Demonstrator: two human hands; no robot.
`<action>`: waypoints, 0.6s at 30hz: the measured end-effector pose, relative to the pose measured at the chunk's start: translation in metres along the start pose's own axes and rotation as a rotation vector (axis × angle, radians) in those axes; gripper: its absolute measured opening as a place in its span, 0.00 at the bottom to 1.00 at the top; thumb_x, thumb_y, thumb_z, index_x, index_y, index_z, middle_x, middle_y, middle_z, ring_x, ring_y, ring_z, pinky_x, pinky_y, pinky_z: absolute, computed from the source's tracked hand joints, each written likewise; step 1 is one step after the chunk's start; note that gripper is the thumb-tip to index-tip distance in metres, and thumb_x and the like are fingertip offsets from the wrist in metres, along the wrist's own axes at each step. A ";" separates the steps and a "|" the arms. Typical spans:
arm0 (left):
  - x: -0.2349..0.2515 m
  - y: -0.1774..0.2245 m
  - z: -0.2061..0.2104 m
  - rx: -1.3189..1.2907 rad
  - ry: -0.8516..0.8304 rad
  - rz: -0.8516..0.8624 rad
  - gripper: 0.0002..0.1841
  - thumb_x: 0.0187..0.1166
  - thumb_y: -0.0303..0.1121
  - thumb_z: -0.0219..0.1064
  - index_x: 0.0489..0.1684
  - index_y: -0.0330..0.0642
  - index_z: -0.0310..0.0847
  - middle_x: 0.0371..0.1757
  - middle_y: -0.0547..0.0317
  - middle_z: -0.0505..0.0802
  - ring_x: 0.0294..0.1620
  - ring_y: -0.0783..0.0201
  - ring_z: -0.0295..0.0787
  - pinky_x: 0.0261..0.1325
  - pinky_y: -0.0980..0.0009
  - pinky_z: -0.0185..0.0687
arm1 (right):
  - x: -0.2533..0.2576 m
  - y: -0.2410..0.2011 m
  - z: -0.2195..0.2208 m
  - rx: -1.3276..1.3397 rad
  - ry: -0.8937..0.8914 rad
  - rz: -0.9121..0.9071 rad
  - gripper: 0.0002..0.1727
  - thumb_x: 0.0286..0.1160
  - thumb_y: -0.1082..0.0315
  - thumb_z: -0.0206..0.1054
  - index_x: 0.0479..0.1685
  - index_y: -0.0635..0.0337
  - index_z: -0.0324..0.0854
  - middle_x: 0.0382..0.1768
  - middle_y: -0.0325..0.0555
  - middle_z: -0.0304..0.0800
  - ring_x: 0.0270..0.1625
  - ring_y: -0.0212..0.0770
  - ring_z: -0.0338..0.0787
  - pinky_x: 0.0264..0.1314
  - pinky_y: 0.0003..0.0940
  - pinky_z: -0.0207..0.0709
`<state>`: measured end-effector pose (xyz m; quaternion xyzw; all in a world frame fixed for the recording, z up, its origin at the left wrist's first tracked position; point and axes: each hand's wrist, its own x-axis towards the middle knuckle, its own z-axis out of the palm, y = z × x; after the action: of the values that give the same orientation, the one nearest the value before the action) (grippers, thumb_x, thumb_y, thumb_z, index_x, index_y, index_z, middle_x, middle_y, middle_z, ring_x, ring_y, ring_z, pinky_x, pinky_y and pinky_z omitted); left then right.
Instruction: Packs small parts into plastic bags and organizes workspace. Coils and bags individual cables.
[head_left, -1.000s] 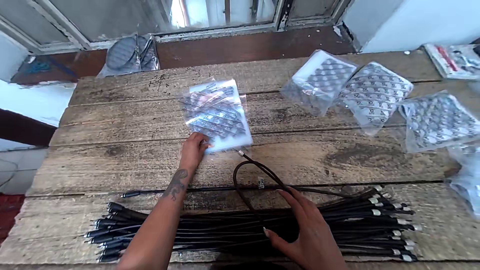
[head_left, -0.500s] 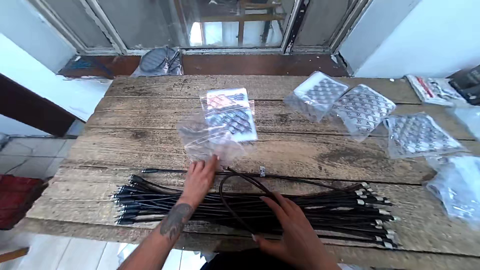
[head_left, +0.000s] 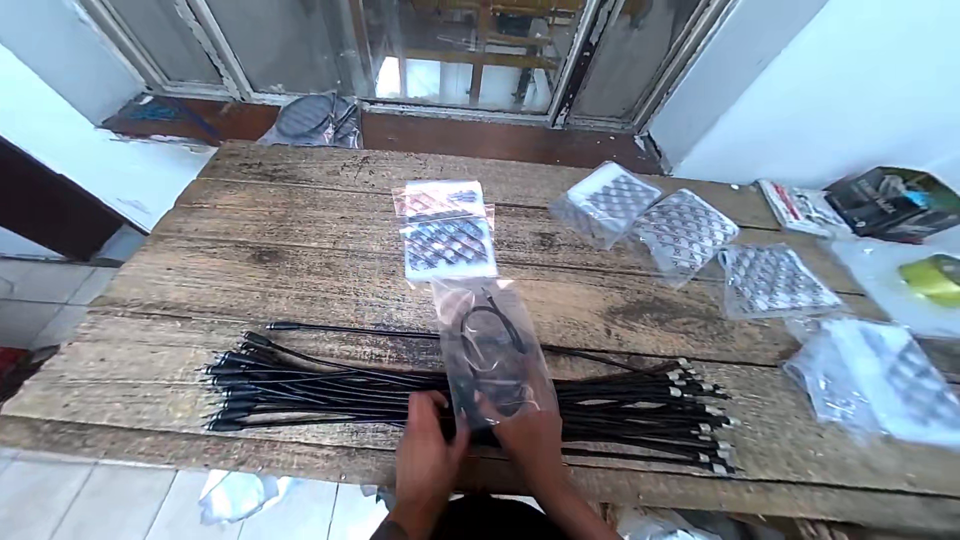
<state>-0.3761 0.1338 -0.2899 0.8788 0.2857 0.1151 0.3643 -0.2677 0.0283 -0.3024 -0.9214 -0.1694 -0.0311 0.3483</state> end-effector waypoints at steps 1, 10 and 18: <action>0.002 -0.002 -0.002 -0.039 -0.194 -0.167 0.17 0.81 0.41 0.65 0.50 0.34 0.87 0.45 0.43 0.92 0.45 0.48 0.92 0.51 0.46 0.86 | -0.003 0.000 0.003 0.006 -0.005 0.023 0.60 0.49 0.37 0.80 0.79 0.77 0.70 0.74 0.71 0.78 0.77 0.68 0.78 0.81 0.62 0.69; -0.007 -0.030 -0.013 -0.280 -0.569 -0.260 0.16 0.82 0.40 0.63 0.40 0.34 0.90 0.39 0.46 0.92 0.45 0.52 0.90 0.56 0.47 0.82 | -0.015 0.022 -0.011 0.006 -0.383 -0.323 0.45 0.63 0.37 0.76 0.72 0.66 0.82 0.84 0.77 0.62 0.89 0.72 0.60 0.91 0.61 0.56; -0.022 -0.050 -0.021 -0.297 -0.641 -0.076 0.18 0.84 0.41 0.63 0.37 0.33 0.89 0.33 0.50 0.91 0.37 0.59 0.88 0.49 0.56 0.83 | -0.015 0.030 -0.003 -0.187 -0.172 -0.858 0.07 0.74 0.69 0.70 0.44 0.55 0.92 0.42 0.54 0.93 0.50 0.56 0.94 0.64 0.56 0.85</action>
<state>-0.4233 0.1617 -0.3109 0.7964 0.1696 -0.1396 0.5635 -0.2718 0.0008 -0.3222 -0.7946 -0.5610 -0.1112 0.2036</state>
